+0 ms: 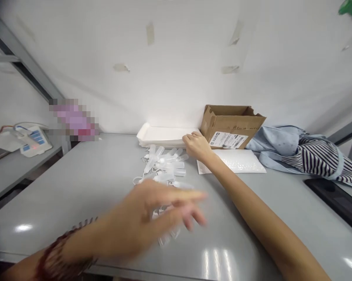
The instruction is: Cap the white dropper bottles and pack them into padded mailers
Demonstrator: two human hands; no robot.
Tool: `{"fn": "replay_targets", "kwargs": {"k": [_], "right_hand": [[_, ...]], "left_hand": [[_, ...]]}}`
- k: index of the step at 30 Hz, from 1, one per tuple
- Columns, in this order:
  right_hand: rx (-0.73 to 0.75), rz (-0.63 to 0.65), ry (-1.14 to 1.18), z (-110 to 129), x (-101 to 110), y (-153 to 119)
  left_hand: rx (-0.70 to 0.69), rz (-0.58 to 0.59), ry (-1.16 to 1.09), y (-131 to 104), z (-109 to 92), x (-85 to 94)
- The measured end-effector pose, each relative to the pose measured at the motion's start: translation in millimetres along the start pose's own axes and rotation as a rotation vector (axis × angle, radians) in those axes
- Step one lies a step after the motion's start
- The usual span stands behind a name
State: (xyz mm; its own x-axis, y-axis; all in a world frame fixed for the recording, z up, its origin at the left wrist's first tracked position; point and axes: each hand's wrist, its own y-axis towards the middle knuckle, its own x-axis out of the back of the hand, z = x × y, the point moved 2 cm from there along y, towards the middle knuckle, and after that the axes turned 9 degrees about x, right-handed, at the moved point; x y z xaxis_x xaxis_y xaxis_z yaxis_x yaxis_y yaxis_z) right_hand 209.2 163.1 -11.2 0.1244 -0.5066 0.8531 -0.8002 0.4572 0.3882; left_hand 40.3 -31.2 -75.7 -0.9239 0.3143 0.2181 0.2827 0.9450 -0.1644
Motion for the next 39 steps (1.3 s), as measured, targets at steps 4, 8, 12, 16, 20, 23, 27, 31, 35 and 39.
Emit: {"fn": "replay_targets", "kwargs": {"k": [4,8,12,16,20,23,27,31,35,39], "right_hand": [[0.019,-0.234,-0.009,2.0,23.6,-15.9],[0.115,-0.370,0.014,24.1,38.6,-43.6],[0.148,-0.448,0.037,42.6,52.1,-75.7],[0.098,-0.478,0.032,47.5,70.6,-91.6],[0.031,-0.369,0.009,58.0,85.2,-81.8],[0.000,-0.174,0.000,73.3,90.3,-71.4],[0.090,-0.057,0.065,91.5,94.9,-70.4],[0.131,-0.093,0.176,96.8,97.0,-76.5],[0.143,-0.147,0.212,98.9,100.0,-78.1],[0.149,-0.201,0.231,94.4,103.2,-77.2]], "left_hand": [[0.259,-0.295,-0.216,35.7,-87.4,70.1],[0.298,-0.373,-0.452,35.7,-97.6,109.4],[0.186,-0.331,-0.529,38.3,-79.8,110.5],[0.185,-0.222,-0.551,36.9,-82.0,97.2],[0.156,-0.128,-0.562,30.4,-88.8,84.9],[0.096,-0.016,-0.494,25.8,-89.2,71.2],[0.009,0.040,-0.312,18.3,-89.8,48.1],[0.005,-0.050,-0.123,9.1,-92.2,27.6],[0.044,-0.050,-0.012,5.5,-89.1,15.1],[0.012,-0.118,0.103,9.2,-83.7,18.7]]}}
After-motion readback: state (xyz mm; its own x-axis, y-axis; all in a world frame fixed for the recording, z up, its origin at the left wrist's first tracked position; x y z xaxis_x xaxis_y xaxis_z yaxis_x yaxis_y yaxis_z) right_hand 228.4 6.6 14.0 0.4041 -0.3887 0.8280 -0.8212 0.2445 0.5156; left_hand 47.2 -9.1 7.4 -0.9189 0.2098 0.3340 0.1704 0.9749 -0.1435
